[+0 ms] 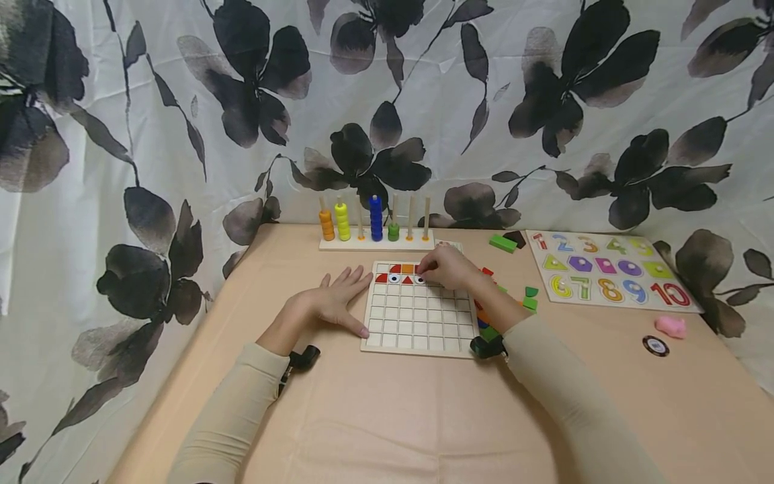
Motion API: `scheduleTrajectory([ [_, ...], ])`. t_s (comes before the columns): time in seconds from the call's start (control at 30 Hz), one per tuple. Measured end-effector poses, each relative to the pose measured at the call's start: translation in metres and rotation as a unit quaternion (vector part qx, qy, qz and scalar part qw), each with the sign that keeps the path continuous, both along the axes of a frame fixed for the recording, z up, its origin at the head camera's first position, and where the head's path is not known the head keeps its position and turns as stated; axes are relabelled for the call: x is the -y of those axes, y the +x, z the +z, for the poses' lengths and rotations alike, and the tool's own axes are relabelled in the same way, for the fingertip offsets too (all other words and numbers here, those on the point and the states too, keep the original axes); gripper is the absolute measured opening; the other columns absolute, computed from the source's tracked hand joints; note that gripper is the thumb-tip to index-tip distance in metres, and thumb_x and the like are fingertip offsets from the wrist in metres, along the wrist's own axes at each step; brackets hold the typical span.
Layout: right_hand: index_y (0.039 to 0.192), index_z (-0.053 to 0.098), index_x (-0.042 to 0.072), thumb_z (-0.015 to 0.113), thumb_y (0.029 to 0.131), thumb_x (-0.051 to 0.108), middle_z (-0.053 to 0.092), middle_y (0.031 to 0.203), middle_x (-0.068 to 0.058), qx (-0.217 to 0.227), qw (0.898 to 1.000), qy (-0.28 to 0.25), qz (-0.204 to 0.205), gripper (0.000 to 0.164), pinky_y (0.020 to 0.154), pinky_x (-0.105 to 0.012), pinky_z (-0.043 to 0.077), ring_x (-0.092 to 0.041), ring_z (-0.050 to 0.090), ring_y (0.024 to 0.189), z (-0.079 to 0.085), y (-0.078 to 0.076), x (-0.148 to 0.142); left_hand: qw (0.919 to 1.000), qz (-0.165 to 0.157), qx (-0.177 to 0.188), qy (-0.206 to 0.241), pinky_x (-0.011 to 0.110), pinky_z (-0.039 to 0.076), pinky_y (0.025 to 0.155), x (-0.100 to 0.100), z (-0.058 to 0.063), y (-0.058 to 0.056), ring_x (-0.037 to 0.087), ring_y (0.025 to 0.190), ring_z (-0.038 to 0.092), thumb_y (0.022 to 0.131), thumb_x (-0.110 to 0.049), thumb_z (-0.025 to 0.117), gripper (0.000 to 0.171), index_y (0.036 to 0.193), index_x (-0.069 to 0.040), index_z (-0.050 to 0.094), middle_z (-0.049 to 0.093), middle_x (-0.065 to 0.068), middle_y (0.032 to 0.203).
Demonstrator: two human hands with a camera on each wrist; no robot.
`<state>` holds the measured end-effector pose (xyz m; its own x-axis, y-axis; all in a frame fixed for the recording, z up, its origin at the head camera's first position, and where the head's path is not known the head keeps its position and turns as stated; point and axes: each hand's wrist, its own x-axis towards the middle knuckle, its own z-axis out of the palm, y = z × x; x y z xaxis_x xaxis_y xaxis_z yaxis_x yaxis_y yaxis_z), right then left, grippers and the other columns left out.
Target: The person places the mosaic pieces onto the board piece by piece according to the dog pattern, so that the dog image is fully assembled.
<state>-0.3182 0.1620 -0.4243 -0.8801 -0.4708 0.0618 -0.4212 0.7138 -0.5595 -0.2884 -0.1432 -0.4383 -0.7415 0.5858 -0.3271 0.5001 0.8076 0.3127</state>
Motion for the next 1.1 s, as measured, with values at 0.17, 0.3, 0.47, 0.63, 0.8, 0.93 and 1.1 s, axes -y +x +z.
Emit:
scheduleTrajectory([
  [0.17,0.115,0.070,0.012,0.070,0.089,0.015,0.066,0.111,-0.003,-0.026,0.999,-0.042,-0.022,0.027,0.077,-0.034,0.050,-0.019,0.056,0.090,0.015,0.017,-0.036,1.0000,-0.001,-0.005,-0.003,0.065,-0.005,0.110,0.001,-0.001,0.000,0.031,0.147,-0.011,0.058,-0.083,0.066,0.130,0.156,-0.024,0.004,-0.009,0.007,0.161],
  [0.3,0.119,0.067,0.019,0.069,0.090,0.021,0.064,0.115,-0.005,-0.042,0.995,-0.056,-0.076,0.030,0.074,-0.035,0.051,-0.020,0.057,0.091,0.019,0.029,-0.075,1.0000,-0.002,-0.007,-0.006,0.066,-0.005,0.110,0.002,-0.001,0.001,0.031,0.147,-0.011,0.058,-0.083,0.066,0.130,0.156,-0.024,0.004,-0.009,0.007,0.161],
  [0.47,0.118,0.068,0.016,0.068,0.091,0.018,0.063,0.115,-0.009,-0.036,0.991,-0.048,-0.124,0.028,0.077,-0.038,0.050,-0.024,0.056,0.094,0.010,0.032,-0.113,1.0000,0.000,-0.007,-0.001,0.066,-0.005,0.110,0.001,-0.001,0.001,0.031,0.147,-0.011,0.058,-0.083,0.066,0.130,0.156,-0.025,0.005,-0.009,0.007,0.161],
  [0.63,0.121,0.067,0.010,0.062,0.092,0.006,0.063,0.122,-0.008,0.008,0.997,-0.008,-0.079,0.030,0.084,-0.042,0.051,-0.026,0.055,0.103,-0.004,0.021,-0.131,1.0000,0.001,-0.007,0.000,0.065,-0.005,0.110,-0.001,0.000,0.001,0.031,0.147,-0.010,0.058,-0.082,0.066,0.129,0.156,-0.025,0.005,-0.008,0.007,0.161],
  [0.8,0.117,0.070,0.011,0.060,0.090,-0.003,0.068,0.116,-0.007,0.020,0.998,0.026,-0.050,0.033,0.088,-0.044,0.052,-0.026,0.060,0.101,-0.013,0.013,-0.137,1.0000,-0.001,0.001,0.006,0.065,-0.005,0.110,-0.002,0.002,0.002,0.031,0.147,-0.010,0.059,-0.081,0.067,0.128,0.156,-0.024,0.005,-0.008,0.007,0.161],
  [0.93,0.108,0.074,0.012,0.064,0.087,-0.001,0.069,0.108,-0.006,-0.007,0.998,0.044,-0.045,0.026,0.087,-0.046,0.052,-0.026,0.060,0.097,-0.010,0.014,-0.139,1.0000,0.000,-0.001,0.005,0.065,-0.005,0.110,-0.001,0.002,0.001,0.031,0.147,-0.010,0.060,-0.081,0.067,0.128,0.156,-0.024,0.004,-0.008,0.007,0.161],
  [1.1,0.099,0.076,0.014,0.071,0.085,0.004,0.067,0.097,-0.002,-0.008,0.997,0.068,-0.035,0.018,0.081,-0.040,0.052,-0.022,0.057,0.088,-0.004,0.016,-0.144,1.0000,-0.001,-0.003,-0.003,0.064,-0.005,0.111,0.000,0.001,0.000,0.030,0.147,-0.011,0.059,-0.083,0.065,0.129,0.156,-0.025,0.003,-0.009,0.006,0.161],
])
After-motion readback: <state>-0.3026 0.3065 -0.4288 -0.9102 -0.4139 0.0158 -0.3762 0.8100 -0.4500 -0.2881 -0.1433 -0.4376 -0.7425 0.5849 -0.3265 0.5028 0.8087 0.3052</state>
